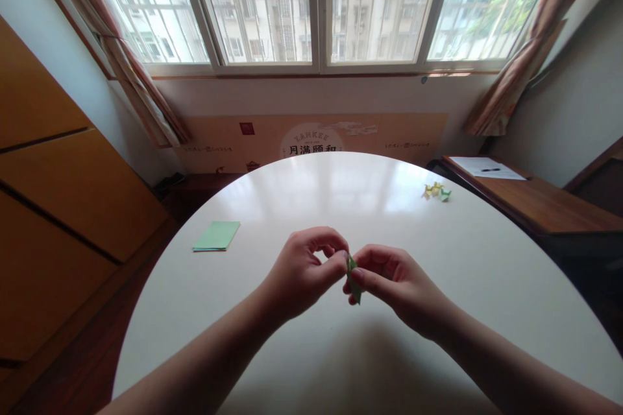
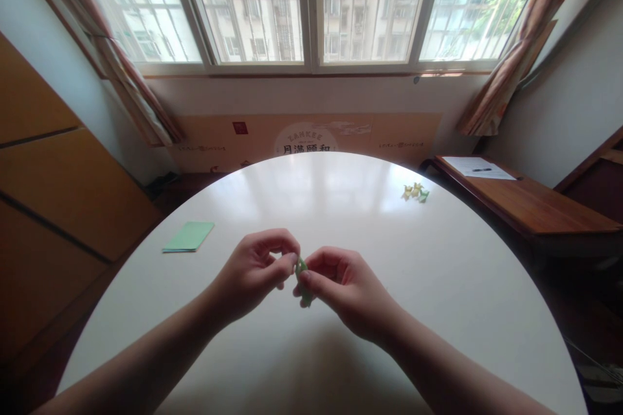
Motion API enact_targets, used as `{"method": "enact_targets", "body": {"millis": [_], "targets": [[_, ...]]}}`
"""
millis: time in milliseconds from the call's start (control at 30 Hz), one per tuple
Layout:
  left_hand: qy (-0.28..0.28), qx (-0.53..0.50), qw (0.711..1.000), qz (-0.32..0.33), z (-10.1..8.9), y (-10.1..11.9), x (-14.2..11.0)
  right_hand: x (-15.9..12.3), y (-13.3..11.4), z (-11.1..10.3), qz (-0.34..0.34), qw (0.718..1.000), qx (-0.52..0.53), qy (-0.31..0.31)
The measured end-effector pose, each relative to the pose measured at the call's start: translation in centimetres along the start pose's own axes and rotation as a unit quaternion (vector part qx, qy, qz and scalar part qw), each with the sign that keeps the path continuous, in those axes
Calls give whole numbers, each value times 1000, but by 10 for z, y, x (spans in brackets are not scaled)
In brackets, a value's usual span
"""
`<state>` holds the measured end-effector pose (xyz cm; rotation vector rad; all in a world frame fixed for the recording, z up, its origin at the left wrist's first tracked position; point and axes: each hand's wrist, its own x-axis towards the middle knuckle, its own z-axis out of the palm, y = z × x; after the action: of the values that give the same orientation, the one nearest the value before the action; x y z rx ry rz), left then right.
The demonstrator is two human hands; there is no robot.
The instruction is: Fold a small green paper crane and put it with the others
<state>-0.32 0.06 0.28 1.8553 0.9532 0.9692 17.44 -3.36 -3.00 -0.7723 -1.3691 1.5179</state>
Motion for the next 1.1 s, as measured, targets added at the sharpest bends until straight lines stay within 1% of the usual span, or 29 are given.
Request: {"method": "enact_targets", "body": {"millis": [100,267,433,567,667,733,900,1100], "targets": [[7,1,1000,6,1,-1,-2,1,0,1,-4,1000,-11,3],[27,44,998,35,4,-4,-3,0,1,2,-11,999,-41,15],[35,69,997,21,2,-7,-1,0,1,2,-14,999,-36,36],[14,63,997,33,-2,-4,-2,-1,0,0,-14,999,-26,40],[-12,73,996,51,-4,0,-4,-1,-1,-1,-26,998,-39,45],[-20,80,995,57,-6,2,-4,-1,-1,-1,-34,997,-48,49],[-14,97,993,62,-7,3,-3,-2,-1,-1,-39,996,-48,60],[-10,95,994,53,-5,2,-2,-1,-1,-1,-37,996,-52,64]]}}
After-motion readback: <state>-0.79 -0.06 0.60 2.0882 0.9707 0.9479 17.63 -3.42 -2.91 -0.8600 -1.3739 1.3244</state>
